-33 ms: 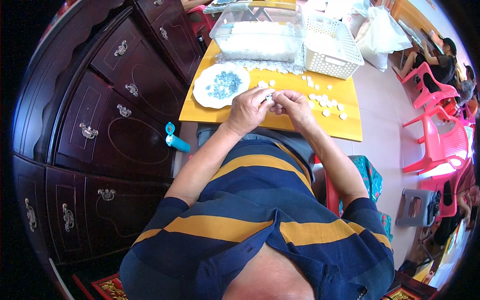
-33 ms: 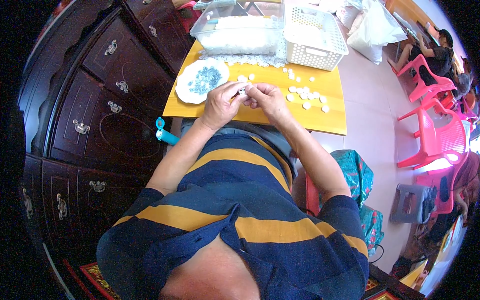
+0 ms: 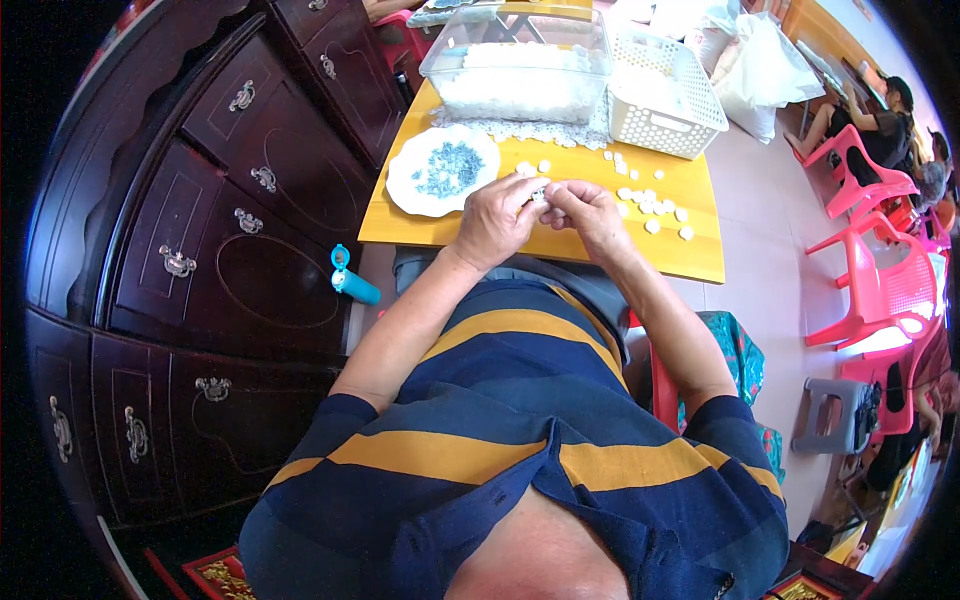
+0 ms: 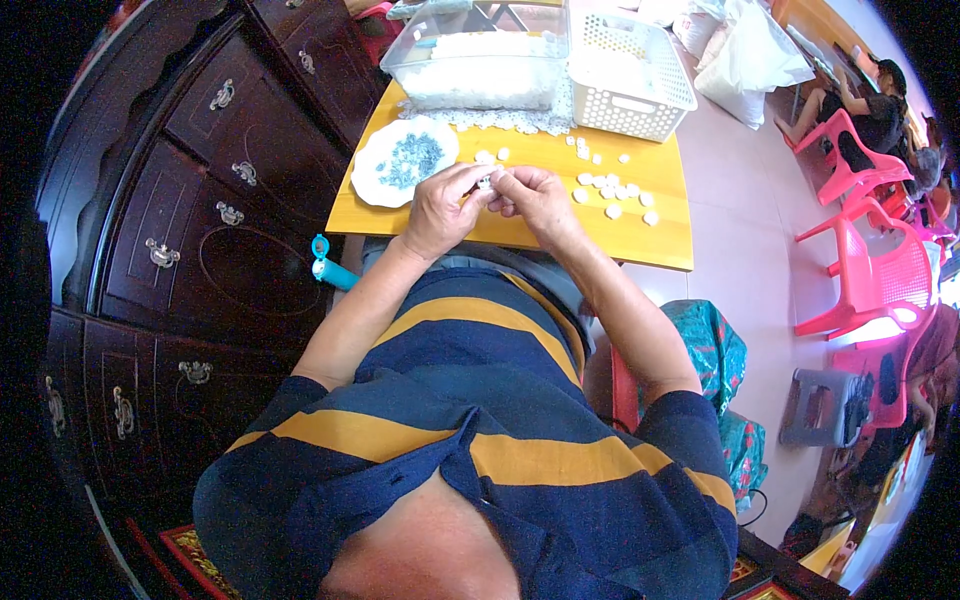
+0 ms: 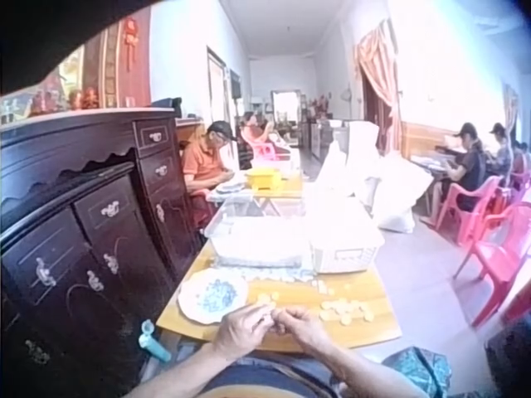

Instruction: Sorting small white circular objects into a patterned dish on a table.

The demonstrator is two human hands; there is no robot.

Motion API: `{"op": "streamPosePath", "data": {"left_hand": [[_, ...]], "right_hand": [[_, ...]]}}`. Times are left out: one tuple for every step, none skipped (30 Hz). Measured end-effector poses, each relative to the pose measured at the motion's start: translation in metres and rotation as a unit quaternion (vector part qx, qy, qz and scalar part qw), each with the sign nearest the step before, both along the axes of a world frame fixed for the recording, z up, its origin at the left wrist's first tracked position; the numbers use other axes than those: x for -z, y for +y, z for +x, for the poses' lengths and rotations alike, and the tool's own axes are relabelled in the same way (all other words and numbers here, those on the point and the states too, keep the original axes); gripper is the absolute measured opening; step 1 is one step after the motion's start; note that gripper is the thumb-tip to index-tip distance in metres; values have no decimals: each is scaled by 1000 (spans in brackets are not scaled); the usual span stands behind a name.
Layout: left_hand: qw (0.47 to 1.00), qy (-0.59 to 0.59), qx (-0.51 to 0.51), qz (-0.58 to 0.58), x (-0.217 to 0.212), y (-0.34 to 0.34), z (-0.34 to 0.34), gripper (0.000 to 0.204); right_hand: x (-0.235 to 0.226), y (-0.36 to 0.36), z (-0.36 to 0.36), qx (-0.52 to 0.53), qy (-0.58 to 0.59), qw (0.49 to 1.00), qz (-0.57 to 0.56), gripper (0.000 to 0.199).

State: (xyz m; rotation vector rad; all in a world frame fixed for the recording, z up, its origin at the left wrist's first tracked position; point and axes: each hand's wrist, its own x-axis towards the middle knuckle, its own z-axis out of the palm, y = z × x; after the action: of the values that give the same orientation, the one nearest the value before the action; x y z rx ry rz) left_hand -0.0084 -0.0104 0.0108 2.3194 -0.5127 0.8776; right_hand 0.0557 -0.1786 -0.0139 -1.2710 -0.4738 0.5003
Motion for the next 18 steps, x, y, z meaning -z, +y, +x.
{"op": "streamPosePath", "data": {"left_hand": [[1000, 0, -1, 0, 1, 1, 1, 23], [1000, -12, 7, -4, 2, 2, 2, 23], [1000, -24, 16, -7, 3, 3, 3, 23], [1000, -24, 15, -7, 4, 3, 5, 23], [999, -24, 16, -21, 3, 2, 6, 22], [999, -23, 17, -36, 2, 1, 7, 21], [999, -23, 18, -36, 0, 2, 6, 21], [996, 50, 25, -75, -6, 5, 4, 24], [985, 123, 31, -114, -9, 9, 3, 26], [988, 109, 6, -110, -8, 16, 8, 30], [989, 111, -15, -100, -5, 30, 12, 29], [989, 113, -36, -91, -1, 46, 16, 28], [987, 116, -83, -75, 4, 60, 19, 23], [986, 125, -102, -44, 1, 70, 21, 22], [983, 135, -123, -12, -2, 80, 21, 20], [979, 135, -152, 5, -3, 87, 21, 20], [975, 141, -171, 27, -3, 96, 21, 20], [969, 146, -191, 50, -1, 104, 20, 21]], "right_hand": [[0, 0, -1, 6, -18, 1000, -12, 22], [-1, 1, -1, 5, -19, 1000, -12, 22], [-3, 1, -2, 16, -27, 999, -22, 24], [-4, 2, -3, 28, -36, 998, -32, 27], [-7, 1, -1, 28, -36, 998, -33, 27], [-11, -2, 1, 25, -58, 996, -66, 27], [-12, -5, 5, 23, -80, 991, -100, 27], [-12, -10, 8, 44, -106, 984, -134, 28], [-12, -15, 12, 65, -131, 975, -169, 28], [-9, -23, 21, 75, -157, 960, -218, 30], [-10, -30, 24, 78, -202, 939, -266, 31], [-14, -35, 25, 81, -246, 914, -313, 31], [-19, -38, 26, 91, -277, 872, -392, 32], [-20, -45, 29, 92, -278, 871, -394, 32], [-21, -49, 31, 100, -328, 815, -468, 31], [-21, -53, 33, 108, -375, 749, -536, 31], [-22, -55, 35, 108, -376, 748, -536, 31], [-22, -57, 36, 114, -369, 733, -560, 30]]}}
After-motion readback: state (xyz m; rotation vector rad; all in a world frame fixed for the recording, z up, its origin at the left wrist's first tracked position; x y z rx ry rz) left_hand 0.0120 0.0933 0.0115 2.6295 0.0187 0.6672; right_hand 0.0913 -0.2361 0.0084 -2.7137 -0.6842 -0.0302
